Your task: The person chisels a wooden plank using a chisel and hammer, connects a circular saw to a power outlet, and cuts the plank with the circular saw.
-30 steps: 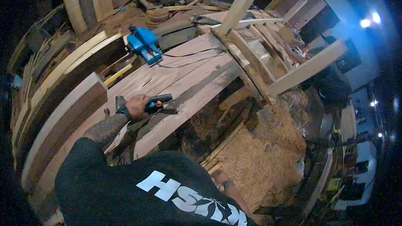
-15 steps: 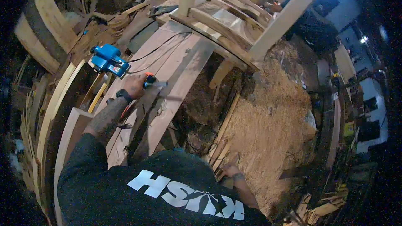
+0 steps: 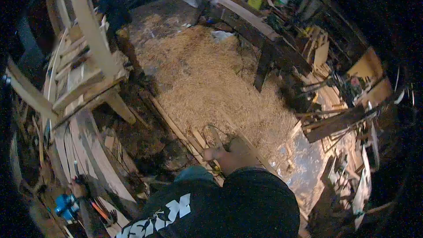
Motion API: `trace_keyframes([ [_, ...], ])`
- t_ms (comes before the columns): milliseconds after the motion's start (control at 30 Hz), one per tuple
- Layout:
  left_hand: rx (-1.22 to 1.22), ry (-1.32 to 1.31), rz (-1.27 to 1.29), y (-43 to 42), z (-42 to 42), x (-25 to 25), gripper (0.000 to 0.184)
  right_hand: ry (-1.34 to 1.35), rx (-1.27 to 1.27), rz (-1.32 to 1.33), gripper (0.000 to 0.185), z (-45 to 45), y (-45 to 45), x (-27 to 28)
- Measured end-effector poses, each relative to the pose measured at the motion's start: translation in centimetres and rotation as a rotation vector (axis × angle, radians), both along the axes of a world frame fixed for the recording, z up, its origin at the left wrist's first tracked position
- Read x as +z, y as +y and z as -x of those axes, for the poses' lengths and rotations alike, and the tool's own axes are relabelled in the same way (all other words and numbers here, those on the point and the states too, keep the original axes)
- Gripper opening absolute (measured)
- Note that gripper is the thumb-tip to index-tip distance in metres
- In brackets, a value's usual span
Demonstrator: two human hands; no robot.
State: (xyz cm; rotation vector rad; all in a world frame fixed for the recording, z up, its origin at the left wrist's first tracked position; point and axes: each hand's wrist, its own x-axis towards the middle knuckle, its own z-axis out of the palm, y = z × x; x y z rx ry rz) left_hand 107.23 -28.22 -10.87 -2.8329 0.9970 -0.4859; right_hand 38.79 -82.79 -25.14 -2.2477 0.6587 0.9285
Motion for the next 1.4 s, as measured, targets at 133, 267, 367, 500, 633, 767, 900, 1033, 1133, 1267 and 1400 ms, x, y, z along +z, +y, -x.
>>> trace_keyframes([
  [133, -0.025, -0.003, -0.370, -2.3, 1.4, -1.8, 0.060, 0.058, -0.089, 0.105, 0.052, 0.7, 0.3, 4.9],
  [267, 0.257, 0.347, -0.220, -9.1, 8.8, 6.1, 0.073, -0.034, -0.058, -0.061, 0.051, 2.9, -1.7, -2.5],
  [367, 0.098, 0.269, 0.019, -9.0, 7.4, 3.8, 0.053, -0.123, -0.014, 0.045, 0.050, 3.0, -1.5, 4.0],
  [500, -0.142, 0.316, 0.160, -16.1, 13.3, 9.5, 0.032, -0.159, -0.215, 0.047, 0.048, 4.8, -1.7, 8.4],
  [633, -0.418, 0.585, 0.329, -23.8, 14.7, 2.4, 0.028, -0.057, -0.329, 0.229, 0.048, 8.0, -2.7, 9.5],
  [767, -0.794, 0.671, 0.338, -34.2, 18.6, -4.1, 0.033, -0.013, -0.484, 0.204, 0.046, 11.6, -6.0, 8.8],
  [900, -1.051, 0.699, 0.133, -46.3, 26.5, -0.9, 0.046, 0.028, -0.577, 0.160, 0.044, 14.3, -9.7, 6.9],
  [1033, -1.428, 0.708, -0.213, -59.4, 29.7, 0.8, 0.037, 0.034, -0.600, 0.064, 0.043, 14.4, -15.2, 2.6],
  [1133, -1.466, 0.529, 0.062, -68.6, 29.0, -6.2, 0.020, 0.036, -0.594, -0.024, 0.041, 14.1, -22.0, -1.2],
  [1267, -1.195, 0.825, -0.380, -78.6, 25.3, -10.1, 0.022, 0.085, -0.510, -0.082, 0.040, 13.4, -32.5, -3.3],
  [1400, -0.868, 1.029, -0.536, -89.0, 22.6, -10.4, 0.024, -0.204, -0.630, 0.069, 0.036, 13.1, -43.9, 2.2],
])
